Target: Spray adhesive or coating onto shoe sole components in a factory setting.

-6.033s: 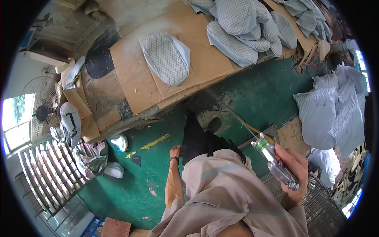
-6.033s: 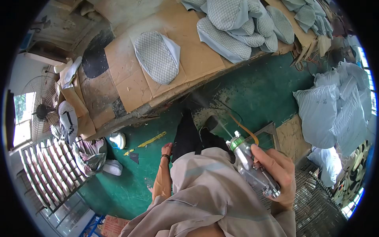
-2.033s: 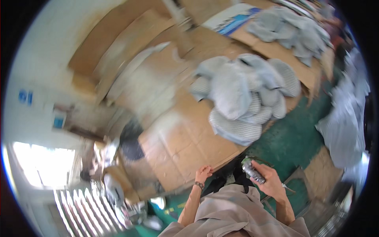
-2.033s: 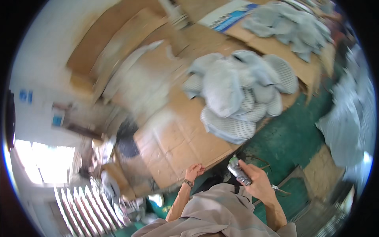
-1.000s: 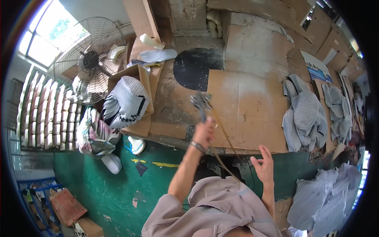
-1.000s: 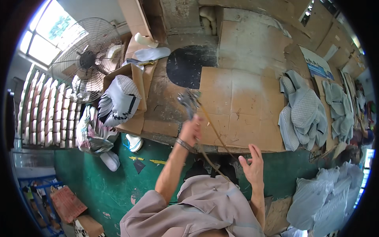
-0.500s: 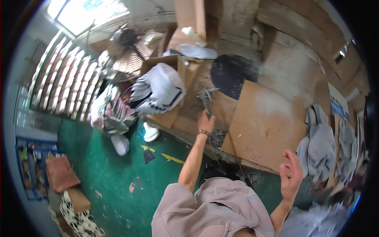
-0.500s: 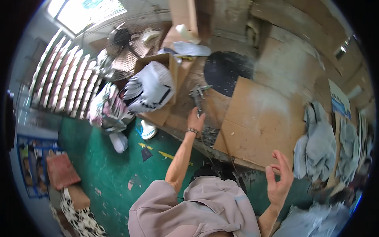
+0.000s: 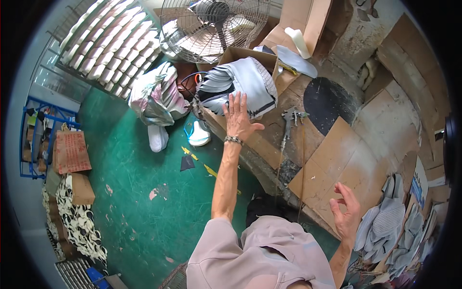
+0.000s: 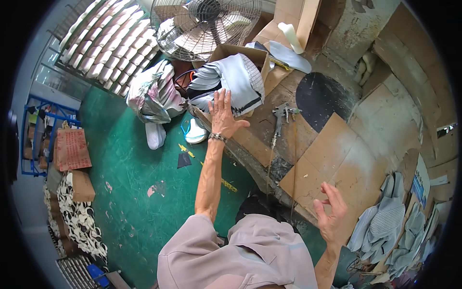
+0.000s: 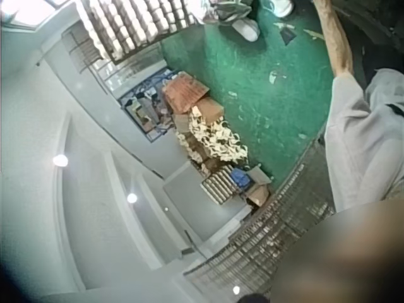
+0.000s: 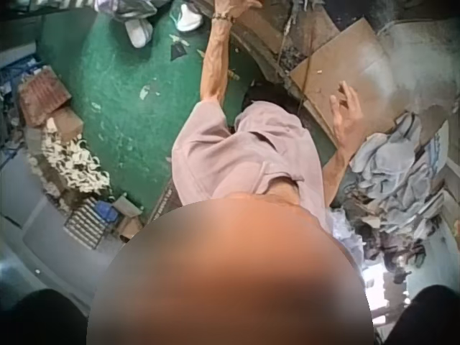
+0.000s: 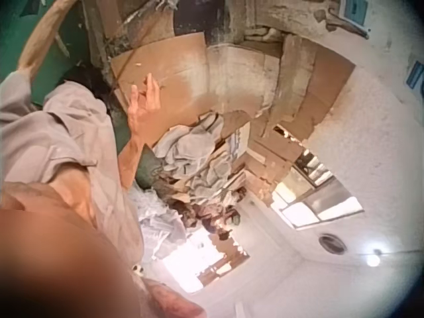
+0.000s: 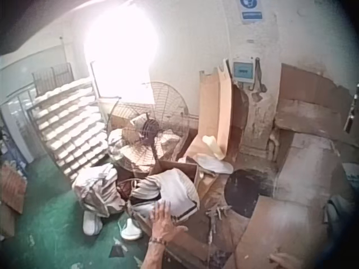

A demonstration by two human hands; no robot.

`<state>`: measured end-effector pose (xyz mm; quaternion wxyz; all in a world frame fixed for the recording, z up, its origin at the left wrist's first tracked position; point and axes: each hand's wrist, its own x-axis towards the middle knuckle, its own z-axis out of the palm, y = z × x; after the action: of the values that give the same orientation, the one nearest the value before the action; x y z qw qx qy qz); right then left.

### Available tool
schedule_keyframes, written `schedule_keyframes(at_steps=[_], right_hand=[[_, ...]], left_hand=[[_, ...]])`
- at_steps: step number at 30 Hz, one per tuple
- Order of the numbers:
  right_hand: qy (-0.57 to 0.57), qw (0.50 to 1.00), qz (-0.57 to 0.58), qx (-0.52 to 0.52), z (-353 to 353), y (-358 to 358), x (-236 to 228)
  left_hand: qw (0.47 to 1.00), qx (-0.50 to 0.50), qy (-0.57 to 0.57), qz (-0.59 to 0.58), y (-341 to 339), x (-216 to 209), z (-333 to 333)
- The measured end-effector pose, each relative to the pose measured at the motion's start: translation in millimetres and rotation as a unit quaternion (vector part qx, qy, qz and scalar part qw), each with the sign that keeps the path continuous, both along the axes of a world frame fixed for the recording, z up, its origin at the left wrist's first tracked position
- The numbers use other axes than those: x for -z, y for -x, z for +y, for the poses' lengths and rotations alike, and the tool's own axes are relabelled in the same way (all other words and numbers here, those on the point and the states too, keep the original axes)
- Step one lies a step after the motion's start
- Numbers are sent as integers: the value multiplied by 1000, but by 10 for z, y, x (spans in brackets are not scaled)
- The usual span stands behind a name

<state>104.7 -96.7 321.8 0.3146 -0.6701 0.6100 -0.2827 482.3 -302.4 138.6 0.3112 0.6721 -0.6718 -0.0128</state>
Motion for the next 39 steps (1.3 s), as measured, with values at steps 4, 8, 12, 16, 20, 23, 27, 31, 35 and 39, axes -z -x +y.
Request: schedule_keyframes(at_steps=[4,8,12,16,20,23,27,31,35,39], right_hand=[[-19,998,7,-61,-438,-421,65],[40,987,50,-148,-1025,-841,262],[103,973,98,-179,-1752,-1360,596],[170,947,196,-189,-2349,-2012,917],[161,931,273,-181,-2708,-2533,1203],[145,909,354,-162,-2856,-2738,1487],[182,915,303,-193,-2975,-2655,1597],[205,922,267,-192,-2979,-2631,1604],[224,929,242,-169,-2967,-2692,1616],[252,928,238,-135,-3154,-2619,1576]], left_hand=[[994,39,-83,-62,-405,237,-69],[998,30,-58,3,-461,261,-173],[999,25,-22,32,-438,418,-277],[999,11,-12,44,-519,535,-254],[1000,8,21,20,-519,640,-297],[998,12,39,41,-538,679,-330],[996,15,38,79,-551,648,-349],[994,28,42,93,-598,639,-370],[994,27,59,92,-602,643,-386],[991,45,58,109,-570,489,-453]])
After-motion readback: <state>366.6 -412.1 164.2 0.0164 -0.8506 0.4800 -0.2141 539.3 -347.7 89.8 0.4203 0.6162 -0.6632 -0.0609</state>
